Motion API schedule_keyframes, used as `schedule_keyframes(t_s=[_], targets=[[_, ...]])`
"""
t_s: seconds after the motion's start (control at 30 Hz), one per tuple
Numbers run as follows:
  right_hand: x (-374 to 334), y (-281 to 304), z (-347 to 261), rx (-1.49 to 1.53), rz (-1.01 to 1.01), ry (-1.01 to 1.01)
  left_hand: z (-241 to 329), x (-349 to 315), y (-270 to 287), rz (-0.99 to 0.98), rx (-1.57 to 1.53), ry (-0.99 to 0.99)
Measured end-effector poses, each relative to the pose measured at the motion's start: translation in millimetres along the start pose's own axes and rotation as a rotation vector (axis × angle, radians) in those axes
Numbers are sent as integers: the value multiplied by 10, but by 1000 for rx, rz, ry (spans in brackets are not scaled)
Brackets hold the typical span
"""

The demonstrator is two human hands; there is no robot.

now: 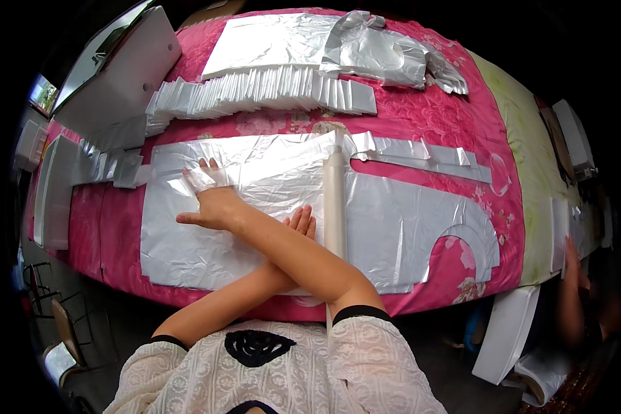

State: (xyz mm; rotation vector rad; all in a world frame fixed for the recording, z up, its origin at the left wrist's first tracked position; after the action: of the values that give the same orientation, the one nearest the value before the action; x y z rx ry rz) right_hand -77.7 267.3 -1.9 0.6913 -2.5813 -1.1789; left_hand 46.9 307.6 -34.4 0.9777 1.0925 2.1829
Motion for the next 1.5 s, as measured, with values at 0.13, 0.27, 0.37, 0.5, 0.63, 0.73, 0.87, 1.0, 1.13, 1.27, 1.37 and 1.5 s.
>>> schedule_keyframes(t_s=[0.13,0.27,0.37,0.5,0.63,0.73,0.87,1.0,1.13,1.27,1.37,1.5], targets=[[-119,85,241,357,-22,71,-368,-367,647,-118,44,124],[-249,138,333,665,-143,-33,-682,-452,1005,42,190,136],[-238,19,460,891,-197,-111,-784,-362,1011,77,201,114],[-211,44,494,1194,-306,-146,-924,-351,895,80,210,170],[-250,109,459,1023,-140,-123,-963,-384,834,12,210,228],[-340,399,506,861,143,73,-959,-368,848,-4,228,269],[-1002,1566,1042,988,613,135,-944,-404,859,6,227,287],[-2654,2531,2156,1408,2033,-519,-919,-364,856,11,190,303],[-3218,2253,2242,1159,1709,-594,-915,-324,835,30,157,298],[-2655,1293,1067,240,731,-261,-903,-459,1000,146,129,214],[-2626,755,622,-314,211,-7,-909,-593,1206,224,29,207],[-2509,498,528,-255,164,14,-903,-813,1443,300,-38,252]])
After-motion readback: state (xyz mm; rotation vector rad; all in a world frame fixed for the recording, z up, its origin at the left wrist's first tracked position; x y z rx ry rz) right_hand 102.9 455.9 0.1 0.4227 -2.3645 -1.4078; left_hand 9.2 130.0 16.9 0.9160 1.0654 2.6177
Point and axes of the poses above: each hand's wrist, its own x-axis towards the middle knuckle, its own y-axis out of the back of the hand, z = x × y, the point moved 3 cm from there along x, towards the middle knuckle, and after that the axes turned 2 degrees about -x, right-handed, at the moved point
